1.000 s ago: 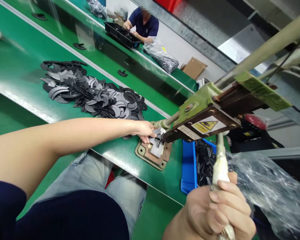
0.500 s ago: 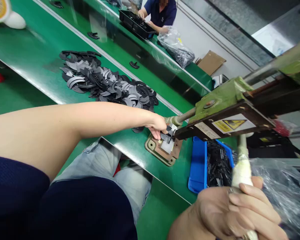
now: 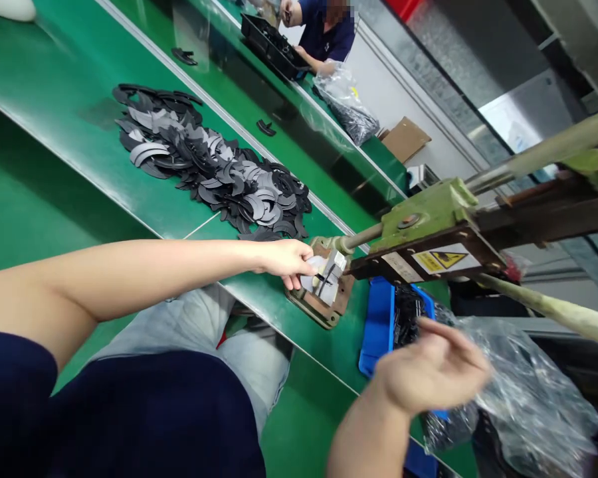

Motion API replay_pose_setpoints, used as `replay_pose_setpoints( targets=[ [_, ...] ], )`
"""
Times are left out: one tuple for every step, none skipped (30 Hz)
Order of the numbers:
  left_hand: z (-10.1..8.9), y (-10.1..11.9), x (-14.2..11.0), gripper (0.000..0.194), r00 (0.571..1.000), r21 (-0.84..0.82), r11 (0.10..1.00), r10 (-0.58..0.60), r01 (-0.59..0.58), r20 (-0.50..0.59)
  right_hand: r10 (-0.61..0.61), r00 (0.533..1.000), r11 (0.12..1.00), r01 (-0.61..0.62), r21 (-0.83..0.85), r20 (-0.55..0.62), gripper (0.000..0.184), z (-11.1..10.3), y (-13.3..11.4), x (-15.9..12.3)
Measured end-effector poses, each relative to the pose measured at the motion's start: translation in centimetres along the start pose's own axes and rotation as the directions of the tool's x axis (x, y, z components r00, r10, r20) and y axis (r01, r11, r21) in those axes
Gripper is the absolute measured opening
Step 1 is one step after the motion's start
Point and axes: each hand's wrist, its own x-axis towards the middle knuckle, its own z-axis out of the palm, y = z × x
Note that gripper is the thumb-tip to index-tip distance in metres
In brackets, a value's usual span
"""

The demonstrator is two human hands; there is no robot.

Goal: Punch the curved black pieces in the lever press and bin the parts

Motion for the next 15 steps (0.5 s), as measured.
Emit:
replay_pose_setpoints(
  targets=[
    [0.1, -0.4, -1.1, 0.025, 1.0, -0.009, 1.0, 0.02, -0.02, 0.013, 0.06, 0.993, 0.997, -0.064, 0.039, 0.1, 0.033, 0.9, 0.7, -3.0],
    [0.2, -0.8, -2.0, 0.029, 0.999, -0.018, 0.999, 0.034, -0.033, 0.03, 0.098, 0.976, 0.992, -0.111, 0.06, 0.195, 0.033, 1.8, 1.2, -5.7],
    [0.4, -1.1, -2.8, 0.032, 0.998, -0.027, 0.999, 0.041, -0.04, 0.05, 0.129, 0.95, 0.983, -0.159, 0.087, 0.283, 0.033, 2.6, 1.6, -8.0],
    [0.7, -1.4, -3.4, 0.036, 0.997, -0.034, 0.999, 0.043, -0.041, 0.07, 0.147, 0.92, 0.976, -0.195, 0.099, 0.364, 0.034, 3.3, 1.8, -9.8],
    [1.0, -1.7, -3.9, 0.039, 0.995, -0.036, 0.999, 0.043, -0.04, 0.088, 0.157, 0.894, 0.968, -0.223, 0.113, 0.421, 0.033, 3.9, 1.8, -11.1],
    [1.4, -2.0, -4.3, 0.041, 0.994, -0.036, 0.999, 0.038, -0.035, 0.105, 0.163, 0.875, 0.961, -0.245, 0.126, 0.457, 0.031, 4.5, 1.8, -11.9],
    [1.7, -2.2, -4.5, 0.043, 0.993, -0.034, 0.999, 0.035, -0.031, 0.117, 0.165, 0.865, 0.957, -0.257, 0.137, 0.475, 0.029, 4.9, 1.7, -12.4],
    [1.9, -2.4, -4.7, 0.044, 0.992, -0.03, 0.999, 0.035, -0.031, 0.123, 0.164, 0.863, 0.953, -0.263, 0.147, 0.478, 0.028, 5.2, 1.6, -12.7],
    [2.2, -2.5, -4.9, 0.044, 0.992, -0.024, 0.999, 0.035, -0.032, 0.124, 0.161, 0.867, 0.952, -0.262, 0.157, 0.472, 0.027, 5.4, 1.5, -12.8],
    [2.3, -2.5, -5.0, 0.044, 0.992, -0.022, 0.999, 0.035, -0.033, 0.124, 0.155, 0.872, 0.952, -0.257, 0.166, 0.464, 0.026, 5.6, 1.4, -12.9],
    [2.4, -2.5, -5.2, 0.044, 0.991, -0.028, 0.999, 0.034, -0.031, 0.126, 0.146, 0.878, 0.953, -0.249, 0.174, 0.455, 0.026, 5.7, 1.3, -13.0],
    [2.5, -2.5, -5.3, 0.044, 0.991, -0.044, 0.999, 0.028, -0.022, 0.135, 0.136, 0.884, 0.954, -0.239, 0.18, 0.448, 0.026, 5.7, 1.3, -13.1],
    [2.4, -2.5, -5.4, 0.045, 0.988, -0.072, 0.997, 0.014, -0.003, 0.153, 0.126, 0.888, 0.956, -0.228, 0.184, 0.443, 0.026, 5.8, 1.2, -13.3],
    [2.4, -2.5, -5.5, 0.046, 0.983, -0.107, 0.994, -0.003, 0.023, 0.182, 0.117, 0.891, 0.958, -0.217, 0.186, 0.439, 0.025, 5.8, 1.1, -13.6],
    [2.4, -2.4, -5.5, 0.048, 0.977, -0.144, 0.988, -0.021, 0.053, 0.214, 0.106, 0.893, 0.961, -0.205, 0.186, 0.436, 0.024, 5.8, 1.1, -13.8]
  ],
)
